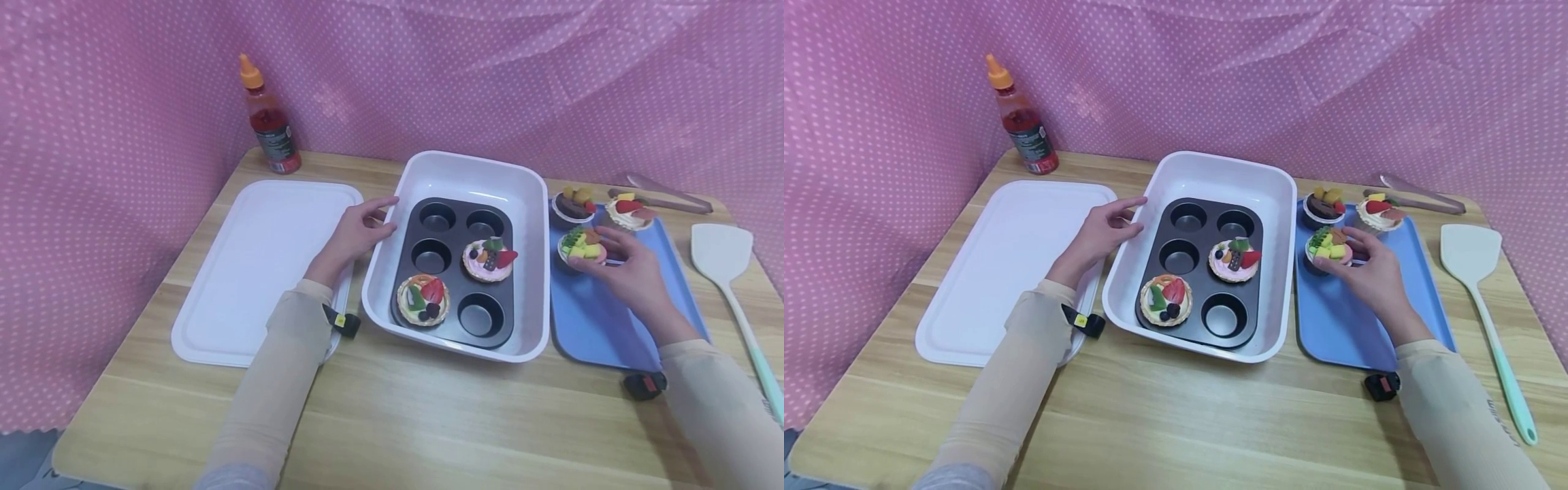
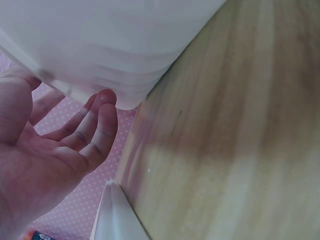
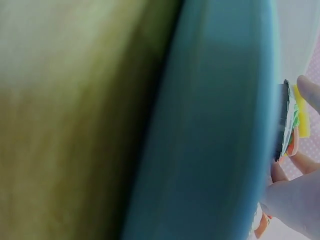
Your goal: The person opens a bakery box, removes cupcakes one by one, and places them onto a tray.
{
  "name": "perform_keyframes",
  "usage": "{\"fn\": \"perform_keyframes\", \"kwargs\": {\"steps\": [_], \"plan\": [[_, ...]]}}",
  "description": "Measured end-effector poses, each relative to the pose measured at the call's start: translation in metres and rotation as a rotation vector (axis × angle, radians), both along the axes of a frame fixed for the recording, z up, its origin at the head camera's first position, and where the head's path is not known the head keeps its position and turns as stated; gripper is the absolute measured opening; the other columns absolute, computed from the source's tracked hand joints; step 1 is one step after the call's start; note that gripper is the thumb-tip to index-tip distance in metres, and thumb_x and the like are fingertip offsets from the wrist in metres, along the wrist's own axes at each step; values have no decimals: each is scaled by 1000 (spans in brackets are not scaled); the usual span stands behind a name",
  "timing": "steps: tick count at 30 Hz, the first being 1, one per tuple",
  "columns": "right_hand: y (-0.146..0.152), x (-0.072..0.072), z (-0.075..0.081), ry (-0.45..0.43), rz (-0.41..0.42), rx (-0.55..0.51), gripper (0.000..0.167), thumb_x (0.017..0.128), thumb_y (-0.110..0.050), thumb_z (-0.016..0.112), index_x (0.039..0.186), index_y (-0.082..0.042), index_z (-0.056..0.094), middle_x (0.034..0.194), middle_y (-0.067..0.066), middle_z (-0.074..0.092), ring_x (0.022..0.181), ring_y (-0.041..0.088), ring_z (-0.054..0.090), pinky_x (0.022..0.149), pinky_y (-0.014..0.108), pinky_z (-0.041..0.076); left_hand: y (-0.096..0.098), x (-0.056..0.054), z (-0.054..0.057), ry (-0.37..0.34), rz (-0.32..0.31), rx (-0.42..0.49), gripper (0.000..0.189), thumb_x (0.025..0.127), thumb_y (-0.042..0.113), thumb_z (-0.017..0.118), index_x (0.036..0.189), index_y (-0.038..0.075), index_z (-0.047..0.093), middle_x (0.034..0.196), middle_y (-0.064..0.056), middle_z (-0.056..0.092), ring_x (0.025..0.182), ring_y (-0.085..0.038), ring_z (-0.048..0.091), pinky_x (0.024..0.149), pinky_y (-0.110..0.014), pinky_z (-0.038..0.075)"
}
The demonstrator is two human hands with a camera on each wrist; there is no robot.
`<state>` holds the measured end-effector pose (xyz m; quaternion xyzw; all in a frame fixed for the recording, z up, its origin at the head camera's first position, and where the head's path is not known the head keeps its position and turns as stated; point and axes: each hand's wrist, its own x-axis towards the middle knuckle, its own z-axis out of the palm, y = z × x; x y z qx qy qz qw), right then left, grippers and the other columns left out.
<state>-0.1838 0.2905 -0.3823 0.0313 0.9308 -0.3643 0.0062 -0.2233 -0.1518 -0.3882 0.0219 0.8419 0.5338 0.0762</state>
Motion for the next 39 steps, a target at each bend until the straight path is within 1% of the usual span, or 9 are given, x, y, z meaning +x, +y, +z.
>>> {"fn": "perform_keyframes", "kwargs": {"steps": [4, 9, 13, 19, 25, 27, 34, 37, 39], "plan": [[0, -1, 0, -11, -2, -1, 89, 86, -50, 76, 155, -10, 37, 148, 27, 50, 130, 42, 49, 85, 27, 36, 0, 0, 0, 1, -2, 1, 52, 95, 22, 70, 144, 33, 56, 125, -9, 63, 108, -24, 63, 90, -37, 56], [1, -1, -1, 16, 1, -5, 84, 87, -44, 77, 154, -9, 39, 145, 27, 53, 124, 37, 52, 79, 16, 36, 0, 1, 1, 2, -3, 1, 52, 95, 22, 70, 144, 33, 56, 124, -9, 63, 107, -24, 64, 89, -36, 56], [3, -1, -1, 22, -6, -5, 82, 88, -43, 77, 154, -10, 41, 143, 27, 54, 112, 16, 55, 76, 11, 37, 0, 0, 0, 2, -5, -1, 52, 95, 22, 70, 144, 33, 56, 124, -9, 63, 107, -24, 64, 88, -36, 56], [7, -2, 6, 5, -12, -21, 84, 89, -47, 74, 155, -9, 38, 146, 27, 52, 92, -14, 43, 72, 4, 39, 1, 1, 1, -9, 2, -1, 52, 95, 22, 70, 144, 35, 56, 125, -8, 63, 108, -24, 63, 92, -38, 55], [12, -3, 19, 4, -56, -43, 84, 88, -51, 73, 156, -16, 38, 150, 25, 49, 94, -14, 45, 69, 2, 40, 1, 1, 2, -17, 4, -13, 52, 95, 24, 70, 144, 36, 55, 127, -8, 62, 111, -23, 63, 93, -39, 56], [12, -2, 24, 2, -70, -36, 82, 88, -52, 72, 156, -22, 38, 151, 23, 49, 95, -14, 45, 79, 10, 46, 1, 1, 2, -21, 4, -14, 52, 96, 24, 70, 144, 36, 55, 127, -7, 62, 111, -23, 63, 92, -39, 56], [7, 2, 38, 55, -97, -69, 72, 86, -48, 76, 151, -32, 47, 141, -1, 60, 102, -10, 51, 83, 12, 47, 0, 1, 1, -16, 3, -12, 52, 95, 24, 70, 144, 36, 55, 127, -8, 62, 110, -23, 63, 91, -38, 56], [1, 3, 43, 24, -109, -70, 74, 86, -52, 74, 151, -35, 45, 151, 5, 53, 111, -4, 51, 99, 33, 52, 0, 1, 2, -20, 2, -15, 52, 95, 25, 70, 144, 37, 55, 127, -7, 62, 110, -23, 62, 90, -38, 57], [-2, 4, 46, 13, -106, -74, 75, 86, -53, 73, 153, -35, 43, 154, 9, 49, 113, -3, 51, 100, 32, 52, 0, 1, 2, -22, 1, -14, 52, 95, 25, 70, 144, 37, 55, 127, -7, 62, 111, -23, 62, 90, -38, 57]]}}
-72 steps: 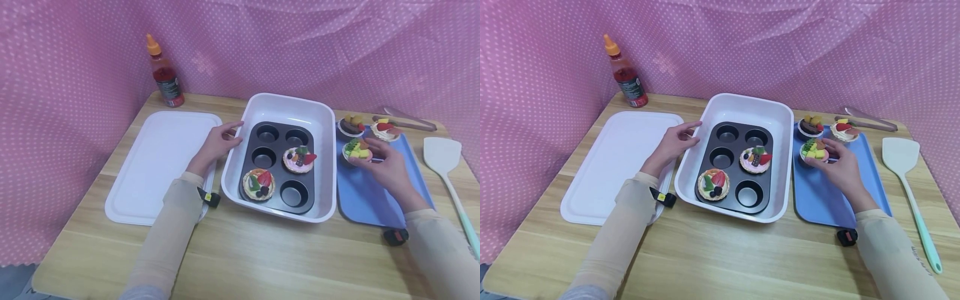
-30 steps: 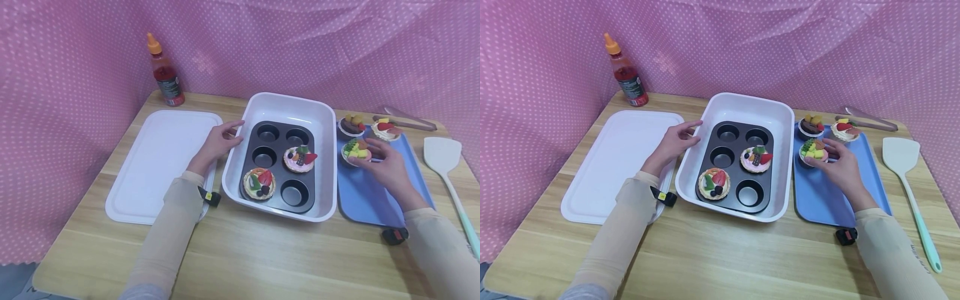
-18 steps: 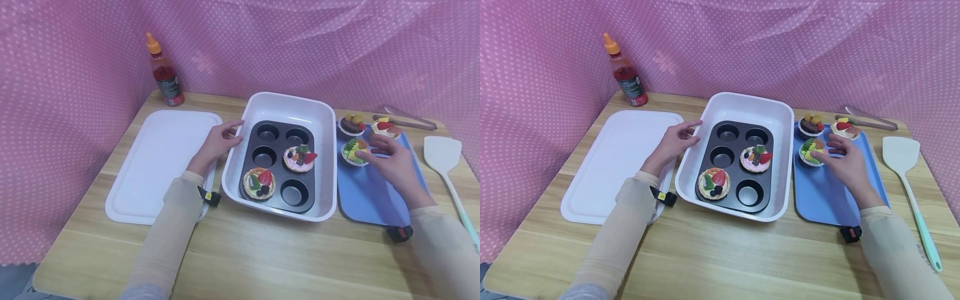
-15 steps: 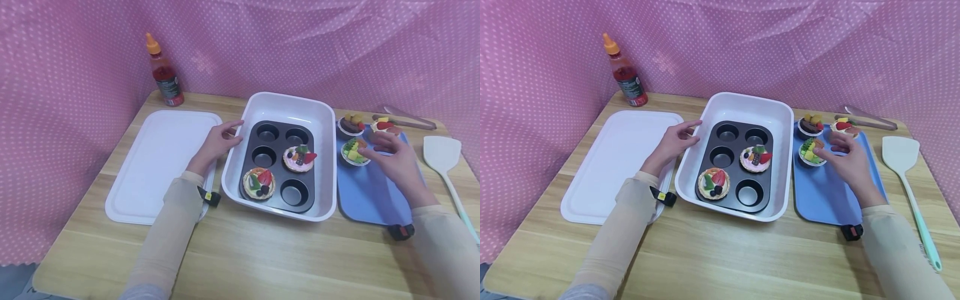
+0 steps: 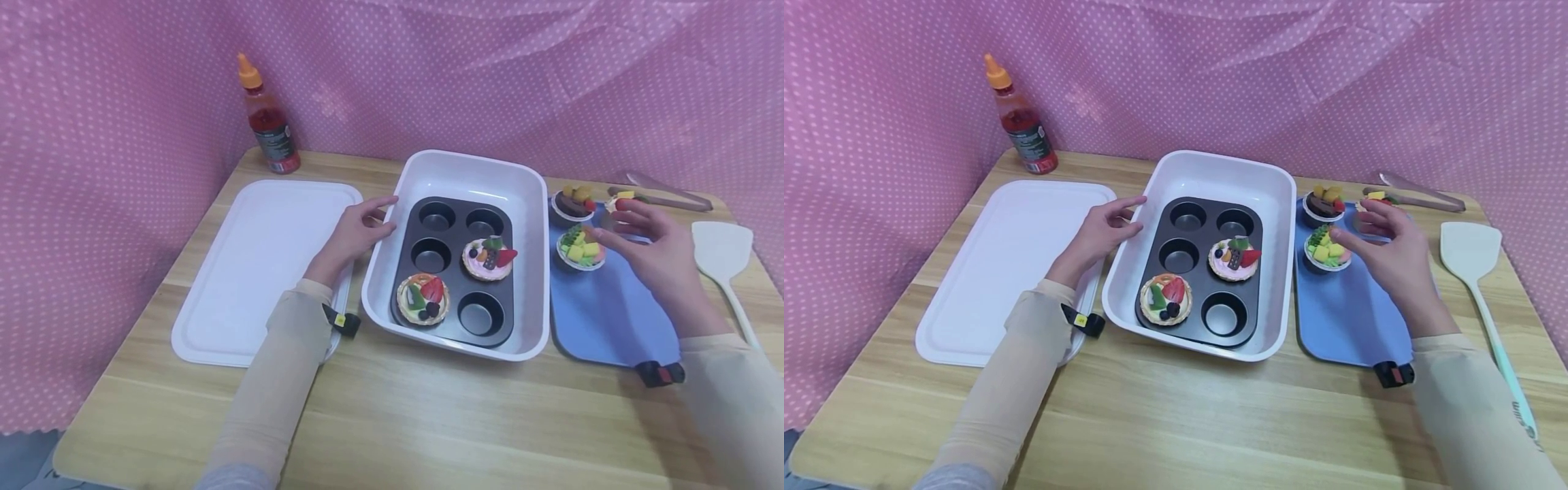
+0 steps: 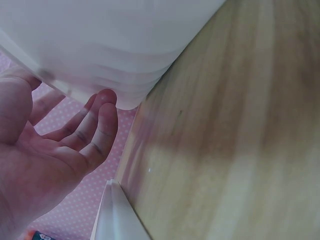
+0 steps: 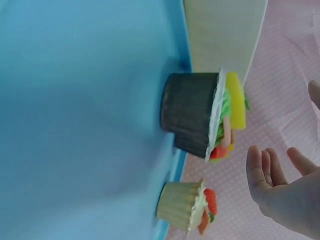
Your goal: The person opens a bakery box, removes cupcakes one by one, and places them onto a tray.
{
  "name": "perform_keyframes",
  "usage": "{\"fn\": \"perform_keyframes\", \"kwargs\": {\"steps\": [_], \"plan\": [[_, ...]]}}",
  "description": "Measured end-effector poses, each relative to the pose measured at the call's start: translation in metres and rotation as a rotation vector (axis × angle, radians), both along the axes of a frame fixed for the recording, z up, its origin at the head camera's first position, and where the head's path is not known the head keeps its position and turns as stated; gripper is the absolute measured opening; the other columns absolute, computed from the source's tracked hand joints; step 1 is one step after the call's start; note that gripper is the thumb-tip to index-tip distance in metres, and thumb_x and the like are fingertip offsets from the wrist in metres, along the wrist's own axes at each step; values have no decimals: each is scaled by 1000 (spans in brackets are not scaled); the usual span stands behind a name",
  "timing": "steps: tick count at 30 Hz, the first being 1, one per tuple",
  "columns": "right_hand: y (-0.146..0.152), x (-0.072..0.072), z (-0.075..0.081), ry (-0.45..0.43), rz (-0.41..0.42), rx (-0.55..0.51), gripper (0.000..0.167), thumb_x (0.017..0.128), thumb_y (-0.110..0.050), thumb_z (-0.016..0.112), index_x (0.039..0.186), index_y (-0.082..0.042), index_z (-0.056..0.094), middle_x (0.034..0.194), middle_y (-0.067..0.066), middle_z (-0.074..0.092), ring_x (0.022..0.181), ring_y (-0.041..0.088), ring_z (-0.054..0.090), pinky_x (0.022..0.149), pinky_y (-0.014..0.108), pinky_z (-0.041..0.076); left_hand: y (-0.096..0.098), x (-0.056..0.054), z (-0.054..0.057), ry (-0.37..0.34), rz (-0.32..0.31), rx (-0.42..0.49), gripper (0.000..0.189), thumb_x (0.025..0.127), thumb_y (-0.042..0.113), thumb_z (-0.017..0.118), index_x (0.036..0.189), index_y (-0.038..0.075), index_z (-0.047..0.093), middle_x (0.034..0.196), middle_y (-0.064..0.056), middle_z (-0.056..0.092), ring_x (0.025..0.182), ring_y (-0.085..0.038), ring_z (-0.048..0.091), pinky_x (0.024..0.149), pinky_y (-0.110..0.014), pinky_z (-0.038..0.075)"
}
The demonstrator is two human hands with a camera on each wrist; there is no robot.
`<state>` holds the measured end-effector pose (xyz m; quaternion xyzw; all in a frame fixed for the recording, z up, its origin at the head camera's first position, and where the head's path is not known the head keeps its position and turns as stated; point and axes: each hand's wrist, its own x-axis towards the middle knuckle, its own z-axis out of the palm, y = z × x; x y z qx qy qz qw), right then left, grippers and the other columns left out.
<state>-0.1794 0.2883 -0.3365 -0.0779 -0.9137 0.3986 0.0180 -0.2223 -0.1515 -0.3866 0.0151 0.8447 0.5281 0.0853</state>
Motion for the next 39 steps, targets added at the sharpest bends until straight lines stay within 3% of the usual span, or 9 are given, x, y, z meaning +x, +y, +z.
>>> {"fn": "perform_keyframes", "kwargs": {"steps": [1, 4, 7, 20, 25, 30, 36, 39], "plan": [[-2, 0, 1, 8, 10, -11, 75, 87, -51, 74, 153, -34, 42, 153, 10, 49, 112, -2, 52, 99, 27, 52, 0, 0, 0, 0, 0, -1, 52, 95, 25, 70, 144, 37, 55, 127, -7, 62, 111, -23, 62, 91, -38, 56], [-7, 2, 3, 44, 35, -40, 75, 88, -46, 75, 153, -31, 42, 145, 7, 55, 107, -6, 52, 80, 4, 46, 0, 0, -1, 2, 1, -2, 52, 95, 25, 70, 144, 37, 55, 127, -7, 62, 111, -23, 62, 91, -37, 56], [-13, 5, 5, 69, 57, -73, 74, 88, -42, 76, 153, -29, 43, 137, 3, 59, 104, -9, 53, 75, -1, 43, 0, -1, -1, 6, -2, -2, 52, 95, 25, 70, 144, 36, 55, 127, -7, 62, 110, -23, 62, 90, -37, 56], [-47, 7, 11, 107, 170, -144, 65, 88, -33, 78, 146, -20, 52, 130, 2, 62, 99, -11, 61, 79, 2, 48, -1, -1, -3, 7, -1, 12, 52, 95, 24, 70, 143, 36, 56, 126, -8, 62, 109, -24, 63, 91, -37, 56], [-61, 8, 12, 90, 197, -94, 71, 87, -42, 77, 150, -21, 48, 138, 13, 60, 113, 9, 64, 81, 4, 48, 0, -2, -4, 17, 1, 19, 51, 95, 24, 70, 143, 36, 56, 126, -7, 62, 109, -24, 62, 92, -38, 55], [-72, 9, 10, 69, 230, -113, 73, 89, -40, 76, 152, -21, 45, 142, 14, 58, 124, 29, 61, 81, 4, 48, 0, -2, -3, 30, -7, 25, 52, 95, 22, 70, 143, 33, 57, 126, -9, 63, 109, -25, 63, 94, -39, 55], [-82, 7, 6, 37, 270, -149, 74, 89, -38, 76, 153, -22, 43, 144, 14, 57, 119, 15, 65, 86, 9, 50, 0, -2, -4, 25, -5, 23, 51, 95, 22, 70, 143, 34, 56, 125, -8, 63, 108, -24, 63, 93, -38, 55], [-89, 7, 6, 34, 289, -159, 74, 89, -38, 76, 153, -21, 43, 145, 13, 57, 120, 18, 66, 91, 19, 53, -1, -1, -3, 19, -5, 23, 52, 95, 22, 70, 143, 34, 56, 125, -8, 63, 108, -24, 63, 92, -37, 55]]}}
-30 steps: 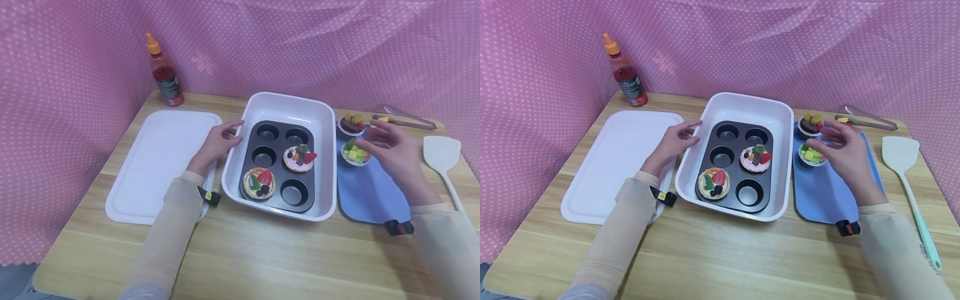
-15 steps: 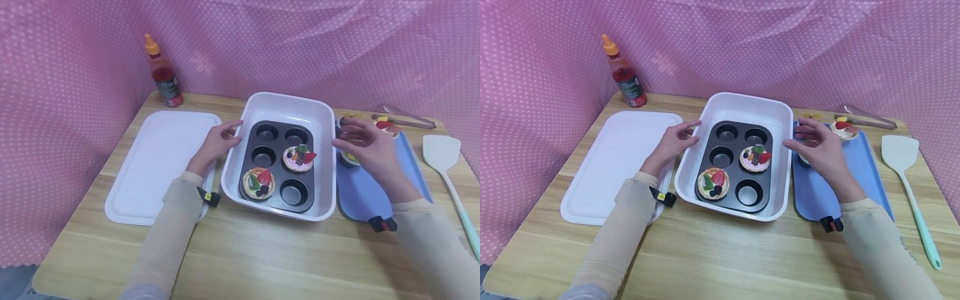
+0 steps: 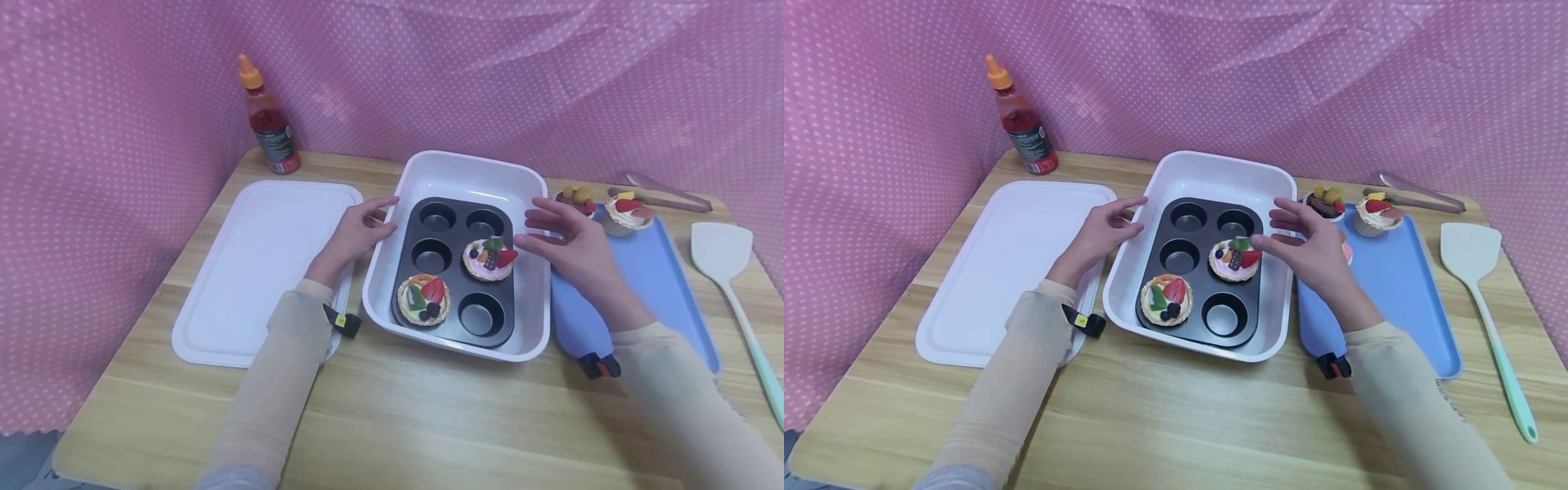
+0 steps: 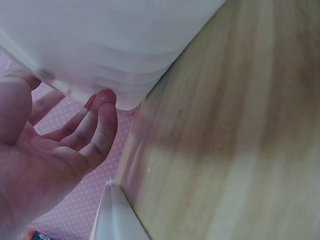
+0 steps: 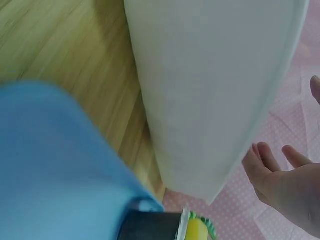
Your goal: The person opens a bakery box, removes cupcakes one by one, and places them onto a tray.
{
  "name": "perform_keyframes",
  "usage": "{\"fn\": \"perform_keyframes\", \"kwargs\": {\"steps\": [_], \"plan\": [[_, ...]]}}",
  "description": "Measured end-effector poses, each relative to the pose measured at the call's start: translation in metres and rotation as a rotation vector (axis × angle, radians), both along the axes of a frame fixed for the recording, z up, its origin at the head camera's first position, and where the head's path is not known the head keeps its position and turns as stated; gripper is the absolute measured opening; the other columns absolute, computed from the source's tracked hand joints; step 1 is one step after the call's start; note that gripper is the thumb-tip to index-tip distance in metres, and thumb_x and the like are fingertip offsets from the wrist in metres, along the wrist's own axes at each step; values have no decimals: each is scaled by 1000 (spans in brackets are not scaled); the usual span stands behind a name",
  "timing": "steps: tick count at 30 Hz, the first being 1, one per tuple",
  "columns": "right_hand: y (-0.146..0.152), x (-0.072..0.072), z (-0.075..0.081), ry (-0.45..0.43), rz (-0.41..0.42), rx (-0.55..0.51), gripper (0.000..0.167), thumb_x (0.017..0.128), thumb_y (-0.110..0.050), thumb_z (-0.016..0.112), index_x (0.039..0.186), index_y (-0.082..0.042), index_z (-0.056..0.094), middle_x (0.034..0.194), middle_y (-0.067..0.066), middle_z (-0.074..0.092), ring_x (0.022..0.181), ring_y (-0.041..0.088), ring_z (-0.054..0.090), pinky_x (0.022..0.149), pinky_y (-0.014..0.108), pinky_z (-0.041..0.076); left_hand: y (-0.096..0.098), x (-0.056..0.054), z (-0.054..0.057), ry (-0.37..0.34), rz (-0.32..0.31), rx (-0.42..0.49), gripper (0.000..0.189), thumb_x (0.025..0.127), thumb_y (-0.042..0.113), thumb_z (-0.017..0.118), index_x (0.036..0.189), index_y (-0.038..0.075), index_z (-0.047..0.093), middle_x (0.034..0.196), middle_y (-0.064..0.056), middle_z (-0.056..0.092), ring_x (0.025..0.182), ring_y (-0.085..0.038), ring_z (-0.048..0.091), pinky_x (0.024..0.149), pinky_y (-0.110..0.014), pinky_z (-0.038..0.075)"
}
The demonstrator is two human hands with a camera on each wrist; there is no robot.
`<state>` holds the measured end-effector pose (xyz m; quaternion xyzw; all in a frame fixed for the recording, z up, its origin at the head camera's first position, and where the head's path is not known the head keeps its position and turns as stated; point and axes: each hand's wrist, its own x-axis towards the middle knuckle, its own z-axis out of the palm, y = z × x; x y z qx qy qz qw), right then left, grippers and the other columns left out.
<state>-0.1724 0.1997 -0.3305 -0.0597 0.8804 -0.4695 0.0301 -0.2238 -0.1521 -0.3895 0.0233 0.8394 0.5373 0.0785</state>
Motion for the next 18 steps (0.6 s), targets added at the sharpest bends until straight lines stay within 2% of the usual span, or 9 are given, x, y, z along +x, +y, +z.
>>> {"fn": "perform_keyframes", "kwargs": {"steps": [3, 5, 9, 15, 18], "plan": [[-8, 0, -1, -2, 12, -28, 74, 89, -37, 77, 153, -20, 44, 146, 13, 57, 126, 30, 62, 96, 29, 52, 0, 0, 0, -3, 2, -1, 52, 95, 22, 70, 143, 34, 56, 125, -8, 63, 108, -24, 63, 91, -37, 55], [-12, 1, -2, 0, 16, -48, 72, 89, -35, 77, 151, -19, 45, 146, 13, 57, 128, 33, 60, 97, 32, 51, 0, 0, 0, -3, 1, 0, 52, 95, 22, 70, 143, 34, 56, 125, -8, 63, 108, -24, 63, 91, -37, 55], [-19, 0, -6, 12, 27, -64, 68, 90, -31, 77, 149, -16, 48, 145, 15, 57, 130, 35, 58, 100, 36, 51, 0, 0, 1, -1, 1, 2, 52, 95, 23, 70, 143, 34, 56, 125, -8, 63, 108, -24, 64, 90, -37, 56], [-24, 0, -10, -4, 39, -52, 72, 88, -33, 79, 149, -14, 47, 146, 16, 56, 131, 37, 57, 105, 49, 49, 0, -1, 0, 9, -3, 1, 52, 94, 22, 70, 143, 33, 57, 125, -9, 64, 106, -24, 64, 89, -36, 55], [-26, -1, -12, -9, 40, -56, 72, 87, -32, 80, 149, -13, 48, 146, 17, 56, 131, 37, 57, 106, 51, 48, -1, -1, -1, 10, -4, 2, 52, 94, 22, 70, 143, 34, 57, 124, -9, 64, 107, -24, 65, 90, -36, 56]]}}
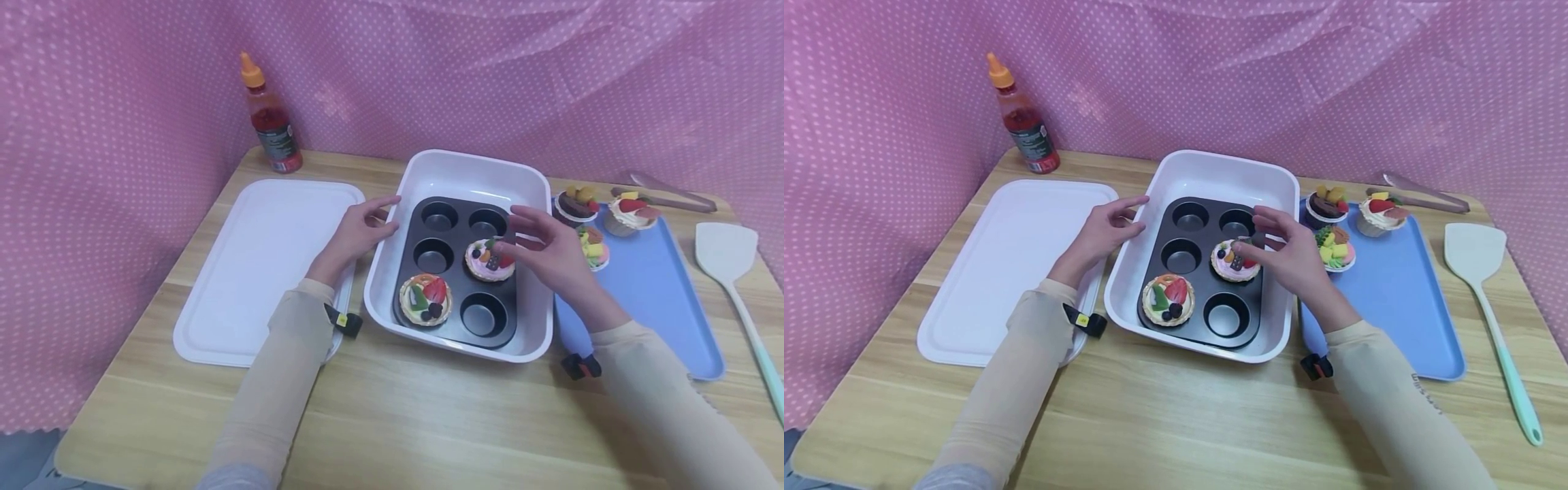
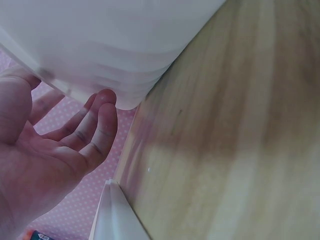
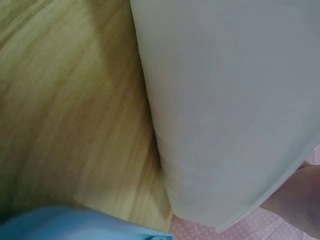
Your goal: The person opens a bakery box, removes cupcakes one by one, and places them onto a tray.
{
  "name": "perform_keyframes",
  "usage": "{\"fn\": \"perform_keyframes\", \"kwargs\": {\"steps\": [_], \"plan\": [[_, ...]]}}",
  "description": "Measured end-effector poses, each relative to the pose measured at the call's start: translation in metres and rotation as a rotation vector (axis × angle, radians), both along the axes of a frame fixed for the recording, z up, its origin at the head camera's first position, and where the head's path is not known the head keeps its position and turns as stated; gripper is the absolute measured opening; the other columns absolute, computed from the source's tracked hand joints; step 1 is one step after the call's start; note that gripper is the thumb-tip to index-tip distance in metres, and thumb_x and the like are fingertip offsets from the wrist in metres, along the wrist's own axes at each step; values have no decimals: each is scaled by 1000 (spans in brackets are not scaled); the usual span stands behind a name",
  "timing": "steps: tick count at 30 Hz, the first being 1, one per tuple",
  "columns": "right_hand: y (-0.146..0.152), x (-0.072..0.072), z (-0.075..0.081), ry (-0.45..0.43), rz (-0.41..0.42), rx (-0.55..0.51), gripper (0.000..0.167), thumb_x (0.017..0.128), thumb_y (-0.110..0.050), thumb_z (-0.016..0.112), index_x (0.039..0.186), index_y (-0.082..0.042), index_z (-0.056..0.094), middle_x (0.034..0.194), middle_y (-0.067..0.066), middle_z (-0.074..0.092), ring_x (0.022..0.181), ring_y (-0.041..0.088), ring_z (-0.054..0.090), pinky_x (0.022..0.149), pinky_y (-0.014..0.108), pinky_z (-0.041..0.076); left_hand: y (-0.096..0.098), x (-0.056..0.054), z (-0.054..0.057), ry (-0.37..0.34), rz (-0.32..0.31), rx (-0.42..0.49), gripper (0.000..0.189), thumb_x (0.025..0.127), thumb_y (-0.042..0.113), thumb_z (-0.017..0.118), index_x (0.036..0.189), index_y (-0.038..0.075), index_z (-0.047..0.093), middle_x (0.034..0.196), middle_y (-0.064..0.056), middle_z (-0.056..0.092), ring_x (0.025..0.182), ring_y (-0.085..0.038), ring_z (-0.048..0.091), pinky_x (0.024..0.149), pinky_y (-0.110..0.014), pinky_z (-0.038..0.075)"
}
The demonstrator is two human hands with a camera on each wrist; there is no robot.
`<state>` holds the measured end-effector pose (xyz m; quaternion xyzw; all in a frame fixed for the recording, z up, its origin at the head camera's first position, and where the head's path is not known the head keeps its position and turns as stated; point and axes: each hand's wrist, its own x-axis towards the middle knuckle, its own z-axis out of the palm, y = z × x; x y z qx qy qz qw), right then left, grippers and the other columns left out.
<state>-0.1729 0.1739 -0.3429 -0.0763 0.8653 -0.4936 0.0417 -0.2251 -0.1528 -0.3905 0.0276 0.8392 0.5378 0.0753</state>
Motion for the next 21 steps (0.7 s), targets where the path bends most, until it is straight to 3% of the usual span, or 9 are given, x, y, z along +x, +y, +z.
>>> {"fn": "perform_keyframes", "kwargs": {"steps": [5, 11, 21], "plan": [[-2, -2, -2, 18, 19, 18, 72, 86, -31, 81, 148, -11, 49, 145, 19, 56, 130, 37, 58, 108, 52, 47, 0, 0, 0, -4, 1, 1, 52, 94, 22, 71, 143, 34, 57, 124, -8, 64, 106, -23, 65, 87, -35, 56], [-3, -4, -3, -29, 71, 69, 80, 86, -33, 81, 152, -10, 43, 149, 22, 51, 134, 42, 53, 107, 57, 45, 0, 1, 0, -3, 0, -4, 52, 94, 23, 70, 143, 35, 56, 124, -8, 64, 106, -23, 64, 87, -34, 55], [-4, -6, -3, -77, 123, 170, 89, 84, -39, 82, 155, -11, 38, 153, 20, 47, 137, 43, 50, 109, 59, 43, 1, 2, 1, 55, -23, 16, 53, 94, 17, 69, 144, 26, 57, 121, -14, 66, 101, -26, 66, 83, -31, 55]]}}
